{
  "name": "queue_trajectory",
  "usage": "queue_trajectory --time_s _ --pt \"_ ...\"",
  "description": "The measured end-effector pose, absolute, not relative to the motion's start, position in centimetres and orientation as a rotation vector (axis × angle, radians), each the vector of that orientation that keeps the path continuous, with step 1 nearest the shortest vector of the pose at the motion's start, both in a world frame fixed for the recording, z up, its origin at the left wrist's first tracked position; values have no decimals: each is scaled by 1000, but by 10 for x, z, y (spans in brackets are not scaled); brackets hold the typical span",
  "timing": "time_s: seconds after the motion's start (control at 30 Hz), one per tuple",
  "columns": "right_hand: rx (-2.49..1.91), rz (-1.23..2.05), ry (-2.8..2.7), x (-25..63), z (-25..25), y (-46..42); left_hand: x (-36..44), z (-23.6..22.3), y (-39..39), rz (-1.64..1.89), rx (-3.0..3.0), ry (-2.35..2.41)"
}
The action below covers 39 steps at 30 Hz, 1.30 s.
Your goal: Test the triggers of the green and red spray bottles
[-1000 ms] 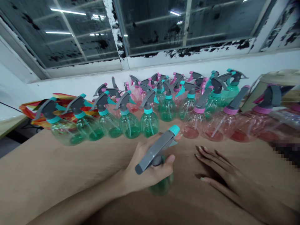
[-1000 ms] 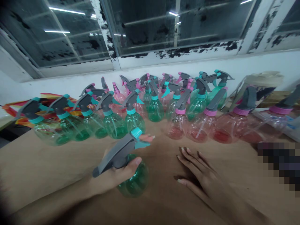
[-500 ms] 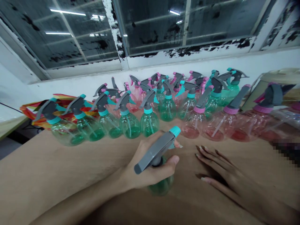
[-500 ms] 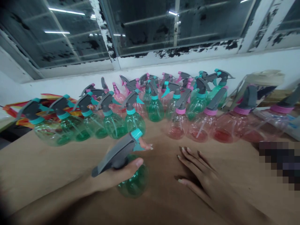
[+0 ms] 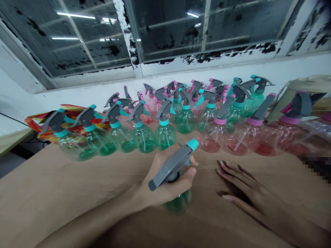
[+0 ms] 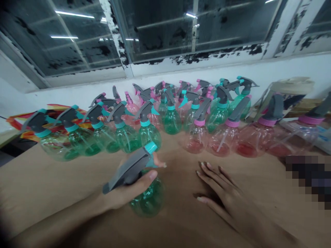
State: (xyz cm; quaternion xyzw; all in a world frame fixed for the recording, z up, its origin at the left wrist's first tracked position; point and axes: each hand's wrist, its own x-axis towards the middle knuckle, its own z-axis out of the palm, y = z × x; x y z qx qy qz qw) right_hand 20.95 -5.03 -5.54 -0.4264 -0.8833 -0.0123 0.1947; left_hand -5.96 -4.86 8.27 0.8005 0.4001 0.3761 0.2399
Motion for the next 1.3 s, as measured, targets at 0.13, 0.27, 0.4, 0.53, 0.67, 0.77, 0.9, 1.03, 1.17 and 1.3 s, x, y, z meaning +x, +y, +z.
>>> queue_trajectory --time_s 0.13,0.27,0.4,0.53,0.67,0.77,0.9,1.03,1.17,1.3 --pt "-1204 -50 -2483 209 -53 -51 -59 80 -49 1046 2212 1111" --pt "-1213 -42 -2500 209 -54 -50 -58 75 -50 1048 2198 1182" --pt "-1227 -17 -2474 209 -54 -50 -58 72 -51 1053 2177 1216" --pt "-1227 -17 -2469 209 -55 -51 -59 70 -51 1043 2160 1214" --pt "-1195 -79 -2484 209 -54 -49 -60 71 -51 1016 2187 1209" --pt "-1195 -107 -2502 209 -54 -49 -61 75 -50 1020 2231 1154" --pt "-1203 -79 -2491 209 -54 -50 -60 80 -48 1031 2178 1075" --pt "-1210 -41 -2465 209 -55 -51 -59 81 -48 1032 2163 1085" --pt "-1186 -56 -2460 209 -57 -50 -59 80 -49 994 2158 1160" --pt "-1189 -77 -2468 210 -57 -49 -60 79 -50 988 2145 1229"
